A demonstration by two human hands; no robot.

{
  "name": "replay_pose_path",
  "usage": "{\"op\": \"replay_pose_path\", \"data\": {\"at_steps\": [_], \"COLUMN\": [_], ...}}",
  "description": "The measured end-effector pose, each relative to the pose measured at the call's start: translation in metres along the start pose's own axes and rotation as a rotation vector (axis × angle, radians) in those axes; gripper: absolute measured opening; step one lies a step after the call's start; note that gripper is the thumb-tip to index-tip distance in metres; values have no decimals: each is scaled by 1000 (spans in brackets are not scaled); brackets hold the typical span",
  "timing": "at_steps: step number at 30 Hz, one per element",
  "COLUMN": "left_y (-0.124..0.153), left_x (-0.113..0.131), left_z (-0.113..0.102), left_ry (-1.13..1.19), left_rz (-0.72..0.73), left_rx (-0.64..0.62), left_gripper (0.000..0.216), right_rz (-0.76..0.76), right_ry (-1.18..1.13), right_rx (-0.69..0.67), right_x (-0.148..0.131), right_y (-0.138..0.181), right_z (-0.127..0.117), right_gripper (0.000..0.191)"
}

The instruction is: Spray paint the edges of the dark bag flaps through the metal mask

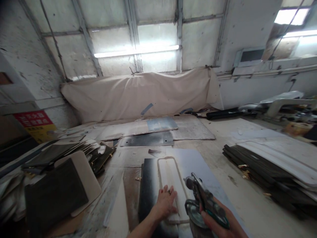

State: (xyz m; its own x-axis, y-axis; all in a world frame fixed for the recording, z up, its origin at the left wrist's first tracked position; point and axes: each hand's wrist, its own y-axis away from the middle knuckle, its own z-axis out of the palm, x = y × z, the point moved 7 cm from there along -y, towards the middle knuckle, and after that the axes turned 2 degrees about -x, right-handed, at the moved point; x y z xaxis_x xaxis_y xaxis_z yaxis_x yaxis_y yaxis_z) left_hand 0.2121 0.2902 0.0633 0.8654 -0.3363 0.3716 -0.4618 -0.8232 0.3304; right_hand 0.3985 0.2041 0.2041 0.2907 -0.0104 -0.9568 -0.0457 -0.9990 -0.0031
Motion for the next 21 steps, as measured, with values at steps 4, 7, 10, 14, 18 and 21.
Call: {"op": "replay_pose_path", "data": {"at_steps": [4,7,10,14,18,21], "left_y": [-1,-2,0,5,12,15], "left_x": [-11,-20,-27,-26,-22,-23], "left_z": [4,10,11,2,-4,-1], "left_ry": [71,123,173,157,116,104], "left_rz": [8,25,34,70,123,140], "left_rx": [6,20,60,99,97,67], "left_gripper": [76,72,69,50,43,62], "right_rz": [-46,-35,-2,-46,-87,-96], "right_ry": [50,98,115,155,187,199], "right_rx": [-24,-36,-74,-55,-59,-96], "right_x": [-12,-18,-24,-46,-63,-70], "right_y": [-10,-14,-16,-18,-21,-25], "right_z": [28,45,60,74,84,89], "right_gripper": [34,34,36,29,23,18]}}
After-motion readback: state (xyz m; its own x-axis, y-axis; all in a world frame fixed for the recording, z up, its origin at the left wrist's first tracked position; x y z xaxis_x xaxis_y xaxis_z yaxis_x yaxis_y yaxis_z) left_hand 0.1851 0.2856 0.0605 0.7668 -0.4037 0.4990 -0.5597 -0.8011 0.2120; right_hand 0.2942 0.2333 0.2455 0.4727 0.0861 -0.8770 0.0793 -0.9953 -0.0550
